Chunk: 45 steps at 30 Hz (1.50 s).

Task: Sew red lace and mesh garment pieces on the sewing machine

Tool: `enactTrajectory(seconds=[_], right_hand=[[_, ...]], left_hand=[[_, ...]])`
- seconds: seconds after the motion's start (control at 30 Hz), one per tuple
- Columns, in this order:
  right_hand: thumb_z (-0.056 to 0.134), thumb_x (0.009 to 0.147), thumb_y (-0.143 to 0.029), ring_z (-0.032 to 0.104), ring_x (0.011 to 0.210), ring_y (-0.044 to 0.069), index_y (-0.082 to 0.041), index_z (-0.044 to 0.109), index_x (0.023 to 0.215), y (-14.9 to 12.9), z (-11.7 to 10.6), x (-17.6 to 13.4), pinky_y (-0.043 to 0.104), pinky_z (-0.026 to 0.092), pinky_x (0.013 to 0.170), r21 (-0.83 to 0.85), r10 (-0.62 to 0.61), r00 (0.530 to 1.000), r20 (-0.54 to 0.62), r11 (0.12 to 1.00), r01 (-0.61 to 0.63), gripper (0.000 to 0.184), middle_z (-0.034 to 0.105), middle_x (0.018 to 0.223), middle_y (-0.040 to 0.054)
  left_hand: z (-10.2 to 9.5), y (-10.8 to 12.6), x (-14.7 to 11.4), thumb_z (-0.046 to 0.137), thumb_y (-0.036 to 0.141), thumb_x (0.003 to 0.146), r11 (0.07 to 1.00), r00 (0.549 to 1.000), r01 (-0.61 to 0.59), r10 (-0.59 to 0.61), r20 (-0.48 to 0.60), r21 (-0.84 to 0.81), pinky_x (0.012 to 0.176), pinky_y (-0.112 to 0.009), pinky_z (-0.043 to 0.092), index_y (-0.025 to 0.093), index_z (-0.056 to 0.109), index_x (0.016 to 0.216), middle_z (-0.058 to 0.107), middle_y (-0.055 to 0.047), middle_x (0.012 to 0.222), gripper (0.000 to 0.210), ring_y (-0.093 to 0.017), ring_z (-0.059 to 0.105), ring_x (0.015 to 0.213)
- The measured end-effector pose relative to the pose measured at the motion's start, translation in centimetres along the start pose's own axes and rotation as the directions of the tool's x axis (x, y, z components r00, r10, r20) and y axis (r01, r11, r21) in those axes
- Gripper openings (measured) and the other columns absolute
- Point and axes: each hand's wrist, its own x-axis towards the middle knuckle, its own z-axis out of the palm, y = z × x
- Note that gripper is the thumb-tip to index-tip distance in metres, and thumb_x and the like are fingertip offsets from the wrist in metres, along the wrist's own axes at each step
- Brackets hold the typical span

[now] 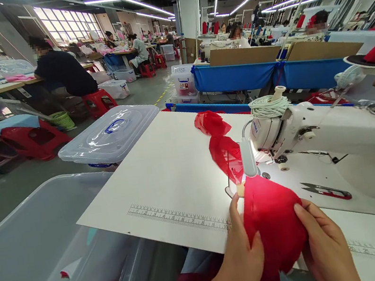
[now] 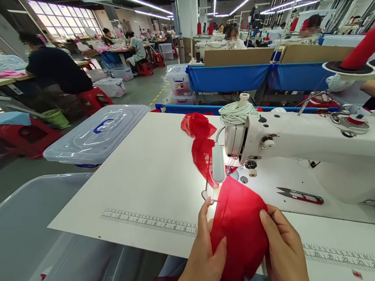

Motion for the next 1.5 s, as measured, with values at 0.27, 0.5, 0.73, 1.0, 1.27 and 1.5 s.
enactTrajectory(seconds=[0.27,0.5,0.73,1.0,1.27,1.5], right_hand=[[0.056,0.091,-0.056,0.060,0.068,0.018,-0.023,0.070,0.093,0.2,0.4,-1.8,0.026,0.051,0.060,-0.359,-0.208,0.971,0.119,0.903,0.237,0.035,0.069,0.081,0.0003],[0.047,0.096,-0.037,0.055,0.064,0.016,-0.024,0.064,0.093,1.3,0.2,-2.0,0.025,0.045,0.048,-0.517,-0.427,0.821,0.378,0.639,0.570,0.021,0.061,0.078,0.0020],[0.059,0.086,-0.059,0.061,0.080,0.022,-0.024,0.050,0.108,2.2,0.5,-4.4,0.034,0.052,0.064,-0.733,-0.538,0.831,0.143,0.507,0.454,0.042,0.060,0.101,0.0077],[0.043,0.097,-0.048,0.068,0.067,0.019,-0.025,0.055,0.104,2.7,0.8,-5.2,0.028,0.050,0.050,-0.703,-0.356,0.929,0.100,0.636,0.319,0.026,0.069,0.085,0.0025],[0.044,0.101,-0.044,0.065,0.063,0.018,-0.024,0.057,0.098,2.9,-0.2,-5.4,0.029,0.053,0.058,-0.692,-0.451,0.844,0.291,0.510,0.511,0.024,0.065,0.078,0.0025],[0.058,0.092,-0.023,0.066,0.068,0.017,-0.022,0.067,0.103,2.7,-2.7,-4.8,0.025,0.055,0.058,-0.518,-0.576,0.665,0.476,0.427,0.741,0.014,0.068,0.088,0.0060]], left_hand=[[-0.9,4.6,3.8,0.051,0.025,0.095,0.814,0.956,-0.287,0.206,0.211,0.506,0.054,-0.026,0.038,0.021,0.057,0.074,0.053,0.003,0.060,0.022,-0.014,0.046,0.053],[-0.1,7.1,6.6,0.067,0.019,0.082,0.806,0.925,-0.235,0.014,0.379,0.544,0.053,-0.030,0.021,0.021,0.021,0.044,0.023,0.006,0.039,0.059,-0.010,0.020,0.043],[-0.9,5.7,6.8,0.049,0.033,0.094,0.986,0.896,0.096,-0.146,0.420,0.139,0.055,-0.025,0.046,0.022,0.042,0.060,0.057,0.002,0.054,0.036,-0.014,0.058,0.052],[-0.6,4.9,6.9,0.060,0.044,0.092,0.981,0.945,0.136,-0.087,0.315,-0.137,0.057,-0.024,0.051,0.019,0.047,0.071,0.053,0.004,0.064,0.035,-0.013,0.059,0.061],[-0.8,4.6,6.6,0.057,0.059,0.090,0.909,0.922,0.281,-0.167,0.349,-0.309,0.048,-0.022,0.053,0.019,0.047,0.074,0.059,0.002,0.062,0.044,-0.012,0.061,0.053],[-1.9,4.2,4.0,0.063,0.070,0.080,0.933,0.840,0.351,-0.353,0.412,0.083,0.038,-0.019,0.042,0.018,0.049,0.057,0.052,0.002,0.047,0.059,-0.010,0.051,0.039]])
